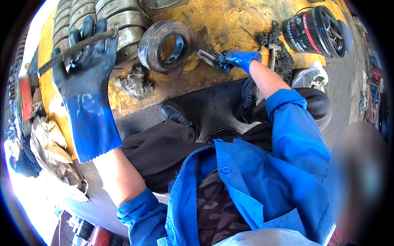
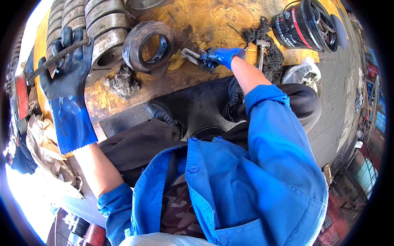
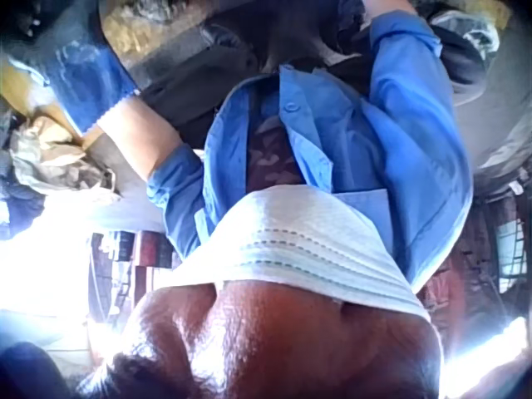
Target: The person sits on the floor and cleans cylindrical metal parts using a rag and a hammer. They wipe the interior and exterior of the parts, occasionally tapping them with the hammer to dislodge debris, and then place the cleaned parts into a row.
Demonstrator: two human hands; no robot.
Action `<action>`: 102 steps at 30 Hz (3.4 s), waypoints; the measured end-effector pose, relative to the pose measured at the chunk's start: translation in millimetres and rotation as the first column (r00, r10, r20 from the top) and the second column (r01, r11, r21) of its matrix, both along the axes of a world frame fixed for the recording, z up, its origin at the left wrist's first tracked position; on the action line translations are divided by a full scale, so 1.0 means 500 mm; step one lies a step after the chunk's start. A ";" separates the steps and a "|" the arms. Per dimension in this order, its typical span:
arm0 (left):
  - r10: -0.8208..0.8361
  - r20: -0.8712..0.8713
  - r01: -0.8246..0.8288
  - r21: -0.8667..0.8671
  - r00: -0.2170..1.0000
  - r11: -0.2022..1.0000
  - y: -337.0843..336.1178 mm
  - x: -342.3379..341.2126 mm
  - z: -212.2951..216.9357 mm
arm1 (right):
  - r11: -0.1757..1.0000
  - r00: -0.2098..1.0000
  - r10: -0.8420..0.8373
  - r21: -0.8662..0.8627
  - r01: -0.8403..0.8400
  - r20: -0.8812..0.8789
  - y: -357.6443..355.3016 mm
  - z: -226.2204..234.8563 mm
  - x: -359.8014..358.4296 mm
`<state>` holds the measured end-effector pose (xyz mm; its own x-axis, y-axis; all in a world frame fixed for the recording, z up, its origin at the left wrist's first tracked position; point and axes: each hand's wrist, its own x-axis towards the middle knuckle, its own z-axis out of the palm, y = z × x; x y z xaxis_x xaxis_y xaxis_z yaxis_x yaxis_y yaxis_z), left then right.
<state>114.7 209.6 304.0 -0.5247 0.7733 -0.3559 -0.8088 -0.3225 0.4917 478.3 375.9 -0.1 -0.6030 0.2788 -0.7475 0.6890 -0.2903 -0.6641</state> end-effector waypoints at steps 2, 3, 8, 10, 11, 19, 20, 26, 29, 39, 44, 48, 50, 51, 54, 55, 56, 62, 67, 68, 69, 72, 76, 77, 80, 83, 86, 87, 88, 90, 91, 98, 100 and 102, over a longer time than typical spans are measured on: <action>-0.020 -0.017 0.020 -0.018 1.000 1.000 0.023 0.007 0.006 | 0.993 0.991 -0.119 -0.008 0.118 -0.069 0.036 -0.041 0.026; -0.032 -0.015 0.031 -0.021 0.999 0.999 0.030 0.015 0.016 | 0.991 0.989 -0.130 -0.013 0.130 -0.071 0.060 -0.052 0.036; -0.066 -0.068 0.063 -0.050 0.995 0.997 0.048 0.034 0.001 | 0.836 0.837 -0.531 -0.240 0.493 -0.131 0.074 -0.136 0.033; -0.087 -0.043 0.085 -0.048 0.995 0.995 0.057 0.042 -0.005 | 0.663 0.758 -0.640 -0.589 0.462 -0.126 0.049 -0.166 -0.004; -0.108 -0.026 0.107 -0.039 0.994 0.993 0.062 0.043 -0.016 | 0.503 0.676 -0.730 -0.750 0.430 -0.101 0.021 -0.184 -0.022; -0.213 0.005 0.213 0.011 0.977 0.977 0.066 0.058 -0.031 | 0.282 0.475 -0.880 -0.789 0.546 0.014 -0.061 -0.214 -0.108; -0.178 0.003 0.178 -0.028 0.984 0.984 0.069 0.060 -0.030 | 0.327 0.482 -0.876 -0.750 0.574 -0.013 -0.048 -0.211 -0.104; -0.109 -0.061 0.097 -0.172 0.992 0.980 0.097 0.095 -0.014 | 0.366 0.428 -0.900 -0.685 0.630 -0.086 0.033 -0.182 -0.009; -0.167 -0.050 0.158 -0.143 0.985 0.977 0.076 0.074 -0.022 | 0.610 0.619 -0.785 -0.216 0.762 -0.034 -0.014 -0.117 -0.054; -0.152 -0.016 0.149 -0.120 0.988 0.982 0.107 0.103 -0.039 | 0.643 0.524 -0.761 0.550 0.534 0.381 -0.286 -0.064 -0.053; -0.247 0.004 0.247 -0.051 0.969 0.968 0.092 0.081 -0.045 | 0.743 0.625 -0.649 0.538 0.398 0.434 -0.212 -0.048 -0.015; -0.183 -0.020 0.181 -0.076 0.983 0.981 0.045 0.046 -0.033 | 0.785 0.828 -0.461 0.582 0.213 0.319 -0.071 -0.054 -0.107; -0.232 0.036 0.234 -0.048 0.972 0.971 0.102 0.096 -0.024 | 0.156 0.855 -0.504 0.960 0.232 -0.125 0.060 -0.227 -0.038; -0.227 0.043 0.229 -0.049 0.973 0.972 0.092 0.085 -0.034 | 0.171 0.864 -0.489 0.957 0.234 -0.124 0.085 -0.250 -0.058; -0.188 0.034 0.189 -0.034 0.982 0.981 0.064 0.066 -0.024 | 0.447 0.826 -0.559 0.812 0.375 -0.073 0.184 -0.234 -0.125; -0.194 0.038 0.195 -0.019 0.980 0.981 0.063 0.060 -0.023 | 0.516 0.811 -0.583 0.748 0.417 -0.050 0.226 -0.217 -0.135; -0.203 0.046 0.203 -0.004 0.978 0.979 0.062 0.060 -0.015 | 0.577 0.795 -0.606 0.677 0.457 -0.020 0.262 -0.203 -0.137; -0.305 0.020 0.303 0.084 0.952 0.949 0.067 0.052 -0.023 | 0.575 0.651 -0.674 0.306 0.759 -0.349 0.397 -0.042 -0.118; -0.281 0.011 0.280 0.041 0.960 0.959 0.091 0.064 -0.035 | 0.541 0.773 -0.565 0.578 0.611 -0.288 0.459 0.200 -0.011; -0.231 0.026 0.232 -0.019 0.973 0.973 0.099 0.076 -0.028 | 0.520 0.771 -0.550 0.592 0.616 -0.321 0.460 0.246 0.031; -0.254 0.014 0.253 0.034 0.967 0.967 0.099 0.072 -0.038 | 0.547 0.785 -0.522 0.574 0.609 -0.334 0.462 0.293 0.083; -0.230 0.029 0.230 -0.013 0.973 0.973 0.113 0.092 -0.046 | 0.512 0.811 -0.517 0.661 0.549 -0.273 0.401 0.380 0.262; -0.171 0.005 0.169 -0.162 0.985 0.972 0.097 0.104 -0.062 | 0.593 0.800 -0.595 0.628 0.503 -0.078 0.194 0.449 0.482; -0.221 -0.024 0.214 -0.165 0.975 0.963 0.101 0.116 -0.064 | 0.591 0.823 -0.565 0.725 0.354 0.059 0.142 0.444 0.587; -0.135 0.031 0.138 -0.272 0.990 0.952 0.073 0.137 -0.048 | 0.731 0.723 -0.575 0.636 0.245 0.382 -0.030 0.437 0.740; -0.228 0.023 0.226 -0.259 0.973 0.939 0.040 0.109 -0.072 | 0.824 0.699 -0.556 0.409 0.392 0.450 -0.187 0.466 0.878; -0.197 0.025 0.194 -0.332 0.980 0.923 0.026 0.095 -0.110 | 0.855 0.669 -0.515 0.379 0.355 0.536 -0.244 0.497 0.931; -0.195 0.024 0.192 -0.347 0.980 0.918 0.023 0.095 -0.113 | 0.854 0.633 -0.493 0.472 0.220 0.597 -0.245 0.525 0.920; -0.192 0.023 0.187 -0.363 0.981 0.913 0.022 0.091 -0.117 | 0.837 0.587 -0.476 0.543 0.072 0.655 -0.251 0.539 0.918; -0.178 0.037 0.178 -0.381 0.983 0.907 0.039 0.103 -0.115 | 0.805 0.607 -0.469 0.594 -0.006 0.642 -0.260 0.534 0.965; -0.147 0.053 0.156 -0.406 0.988 0.900 0.044 0.108 -0.116 | 0.905 0.599 -0.394 0.409 0.119 0.697 -0.270 0.527 0.984; -0.265 -0.075 0.211 -0.416 0.961 0.884 0.031 0.150 -0.124 | 0.905 0.829 -0.412 0.276 0.324 0.378 -0.404 0.389 0.916; -0.305 0.013 0.279 -0.443 0.952 0.852 0.033 0.113 -0.175 | 0.878 0.773 -0.345 0.475 0.064 0.533 -0.428 0.239 0.926; -0.719 -0.570 0.785 -0.194 0.397 0.588 -0.019 -0.113 -0.341 | 0.833 0.790 -0.546 0.279 0.477 0.279 -0.398 0.138 0.857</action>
<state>58.1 200.2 133.5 0.2298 0.9639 -0.1347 -0.3413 0.2094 0.9163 906.6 176.7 68.7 -0.0556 0.6265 -0.7774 0.6614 -0.5601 -0.4988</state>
